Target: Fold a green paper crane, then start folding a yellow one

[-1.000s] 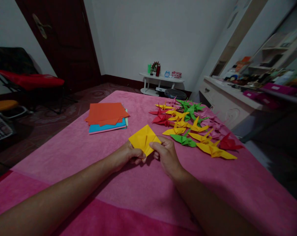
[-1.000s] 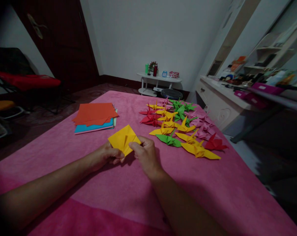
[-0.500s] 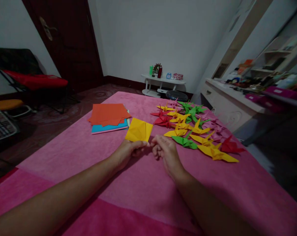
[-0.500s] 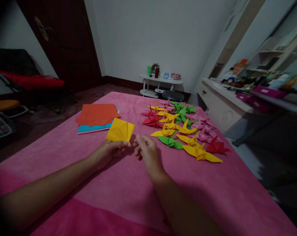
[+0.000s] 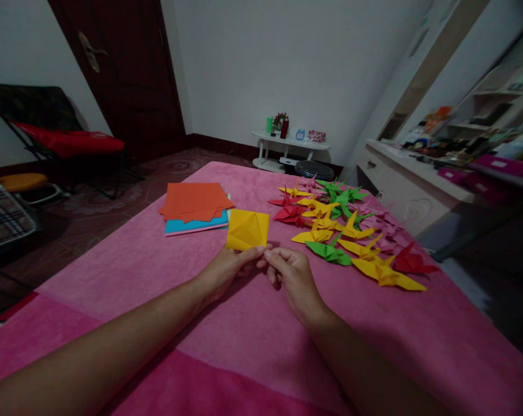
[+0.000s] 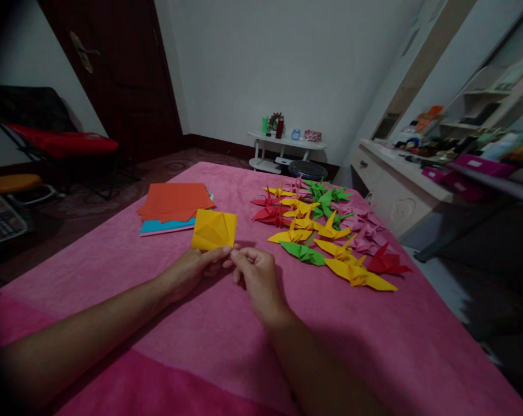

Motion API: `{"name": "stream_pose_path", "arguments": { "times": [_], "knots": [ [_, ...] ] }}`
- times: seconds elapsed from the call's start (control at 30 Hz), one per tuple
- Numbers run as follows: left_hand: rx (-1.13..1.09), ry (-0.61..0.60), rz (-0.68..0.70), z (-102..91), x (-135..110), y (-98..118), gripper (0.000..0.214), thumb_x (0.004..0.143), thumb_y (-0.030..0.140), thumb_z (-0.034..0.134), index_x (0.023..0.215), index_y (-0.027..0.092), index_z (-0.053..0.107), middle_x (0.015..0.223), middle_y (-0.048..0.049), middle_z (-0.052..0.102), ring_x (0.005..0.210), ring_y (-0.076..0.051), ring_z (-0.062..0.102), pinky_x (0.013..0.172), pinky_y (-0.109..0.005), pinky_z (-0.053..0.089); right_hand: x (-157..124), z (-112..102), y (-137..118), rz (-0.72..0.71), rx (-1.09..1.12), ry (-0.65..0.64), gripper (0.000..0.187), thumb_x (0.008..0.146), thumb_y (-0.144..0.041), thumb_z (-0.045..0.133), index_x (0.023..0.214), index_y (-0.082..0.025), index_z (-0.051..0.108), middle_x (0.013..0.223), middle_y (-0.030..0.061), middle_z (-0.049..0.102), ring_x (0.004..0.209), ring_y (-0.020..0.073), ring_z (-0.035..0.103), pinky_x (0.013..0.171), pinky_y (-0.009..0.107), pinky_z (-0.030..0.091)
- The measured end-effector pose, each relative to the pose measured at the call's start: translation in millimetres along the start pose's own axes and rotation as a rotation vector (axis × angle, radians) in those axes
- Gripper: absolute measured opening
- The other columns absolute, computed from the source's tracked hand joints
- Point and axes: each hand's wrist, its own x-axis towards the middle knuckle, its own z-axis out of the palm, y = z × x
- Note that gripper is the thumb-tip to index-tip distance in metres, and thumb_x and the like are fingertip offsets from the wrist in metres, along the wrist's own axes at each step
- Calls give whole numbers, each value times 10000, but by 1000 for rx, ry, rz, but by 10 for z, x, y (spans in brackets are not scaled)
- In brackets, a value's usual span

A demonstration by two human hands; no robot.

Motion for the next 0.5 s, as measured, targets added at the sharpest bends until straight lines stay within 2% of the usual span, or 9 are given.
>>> {"name": "stream_pose_path", "arguments": {
  "times": [0.1, 0.23, 0.37, 0.5],
  "knots": [
    [-16, 29, 28, 23, -22, -11, 303, 743, 366, 713, 880, 98, 678, 557, 60, 398, 473, -33, 261, 428, -182, 158, -15, 47, -34, -45, -26, 72, 234, 779, -289, 586, 600, -149, 642, 404, -52, 454, 382, 60, 338, 399, 208, 224],
    [-128, 167, 122, 61, -51, -13, 216, 676, 266, 765, 762, 112, 641, 668, 2, 600, 558, -79, 499, 524, -201, 378, -43, 92, -85, -75, -94, 128, 159, 722, -217, 590, 579, -156, 622, 427, -45, 502, 384, 69, 382, 398, 208, 269],
    [-168, 265, 156, 53, -42, -5, 190, 684, 253, 751, 759, 112, 649, 719, -21, 661, 598, -114, 577, 573, -230, 438, -60, 80, -91, -60, -128, 96, 142, 710, -198, 569, 573, -164, 587, 420, -48, 496, 375, 74, 407, 390, 198, 290],
    [-119, 229, 145, 31, -40, -10, 185, 688, 249, 748, 740, 95, 660, 701, -30, 660, 585, -102, 563, 561, -212, 425, -52, 61, -76, -16, -97, 10, 195, 777, -296, 558, 627, -172, 565, 436, -49, 502, 368, 74, 413, 385, 190, 304]
  ]
}}
